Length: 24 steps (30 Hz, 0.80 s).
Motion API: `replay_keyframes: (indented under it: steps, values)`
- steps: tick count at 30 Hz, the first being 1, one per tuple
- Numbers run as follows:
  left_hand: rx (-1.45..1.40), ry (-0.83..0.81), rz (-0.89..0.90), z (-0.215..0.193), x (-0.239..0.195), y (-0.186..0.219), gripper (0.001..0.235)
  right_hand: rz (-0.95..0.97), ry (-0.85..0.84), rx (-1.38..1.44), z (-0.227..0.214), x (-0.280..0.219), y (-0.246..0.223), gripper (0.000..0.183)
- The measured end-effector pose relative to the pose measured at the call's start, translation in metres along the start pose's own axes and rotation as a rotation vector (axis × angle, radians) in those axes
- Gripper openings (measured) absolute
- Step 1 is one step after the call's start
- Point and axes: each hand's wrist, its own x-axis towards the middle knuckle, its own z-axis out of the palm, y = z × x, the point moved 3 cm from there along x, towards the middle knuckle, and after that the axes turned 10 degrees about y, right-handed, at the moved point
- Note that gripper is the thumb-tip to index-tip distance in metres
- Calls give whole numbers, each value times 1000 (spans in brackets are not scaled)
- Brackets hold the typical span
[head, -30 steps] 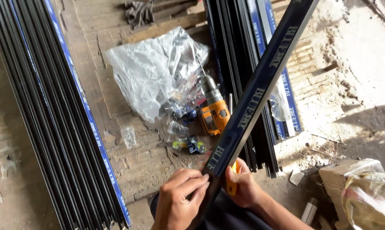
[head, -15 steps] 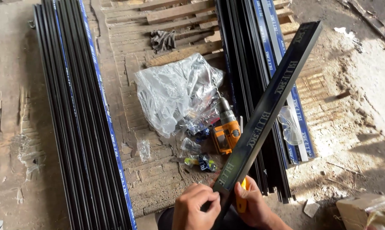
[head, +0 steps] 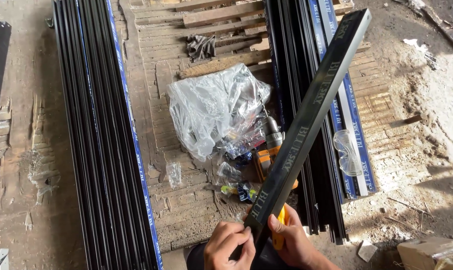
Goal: Installing hardware components onto black metal profiles using a screwdriver and power drill.
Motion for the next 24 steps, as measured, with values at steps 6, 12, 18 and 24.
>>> replay_keyframes:
  steps: [6, 12, 18, 24]
  values:
    - [15, 62, 21, 1, -8, -2, 17, -40, 67, -60, 4, 3, -3, 37]
    - [70, -6, -82, -3, -20, -9, 25, -30, 88, -82, -7, 9, 8, 36]
    - [27, -149, -435, -35, -19, -29, 40, -3, -36, -275, 5, 23, 24, 49]
    - [-491, 83, -974, -84, -40, -50, 40, -333, -188, -822, 0, 84, 58, 12]
